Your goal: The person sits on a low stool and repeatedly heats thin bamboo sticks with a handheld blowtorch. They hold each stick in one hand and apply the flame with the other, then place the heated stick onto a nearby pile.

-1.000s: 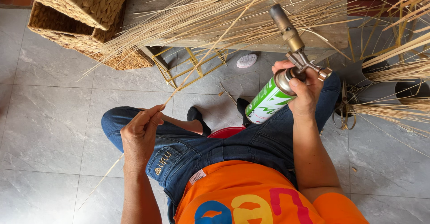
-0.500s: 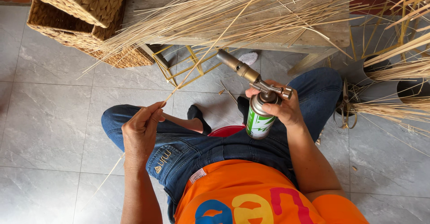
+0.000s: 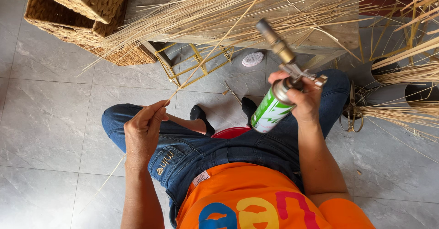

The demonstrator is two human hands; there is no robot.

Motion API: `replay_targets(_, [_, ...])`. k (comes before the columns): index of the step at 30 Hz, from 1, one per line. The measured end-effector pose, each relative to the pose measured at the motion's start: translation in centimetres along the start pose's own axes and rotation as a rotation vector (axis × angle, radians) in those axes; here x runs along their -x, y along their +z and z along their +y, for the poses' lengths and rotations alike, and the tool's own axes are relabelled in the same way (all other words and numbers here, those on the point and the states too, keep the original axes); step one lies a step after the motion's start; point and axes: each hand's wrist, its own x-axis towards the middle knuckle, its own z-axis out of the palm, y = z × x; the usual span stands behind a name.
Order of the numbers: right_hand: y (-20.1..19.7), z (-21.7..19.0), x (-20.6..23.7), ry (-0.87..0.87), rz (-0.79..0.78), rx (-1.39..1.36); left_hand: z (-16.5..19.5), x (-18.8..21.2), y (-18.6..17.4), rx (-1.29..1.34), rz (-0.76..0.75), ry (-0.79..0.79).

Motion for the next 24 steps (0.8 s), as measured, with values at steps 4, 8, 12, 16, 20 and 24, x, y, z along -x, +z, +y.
replay_targets(4, [0.9,0.8,1.4,0.089,-0.154,0.144,0.2,-0.3,0.1,0.000,-0.006,-0.016])
replay_targets(8, [1.4,1.5,1.9,0.151,-0.245,0.129,0.3,-0.3,0.0,0.005,-0.006,-0.011])
replay_targets(12, [1.3,1.5,1.4,0.138,-0.146,-0.019,0.2,-0.2,-0.1,0.010,-0.008,-0.017])
replay_targets(16, [0.7,1.2,0.0,-0.001,-0.010,-0.119,0.0,-0.2,-0.2,0.012,-0.012,-0.020])
replay_targets(20, [0.0,0.8,-0.3,-0.040,0.061,-0.051,-0.1,-0.4,0.0,0.003,-0.025,-0.035])
replay_targets(24, [-0.1,1.6,0.5,0.020,0.043,-0.028,-0.1,-0.7,0.5,-0.007,-0.029,-0.035])
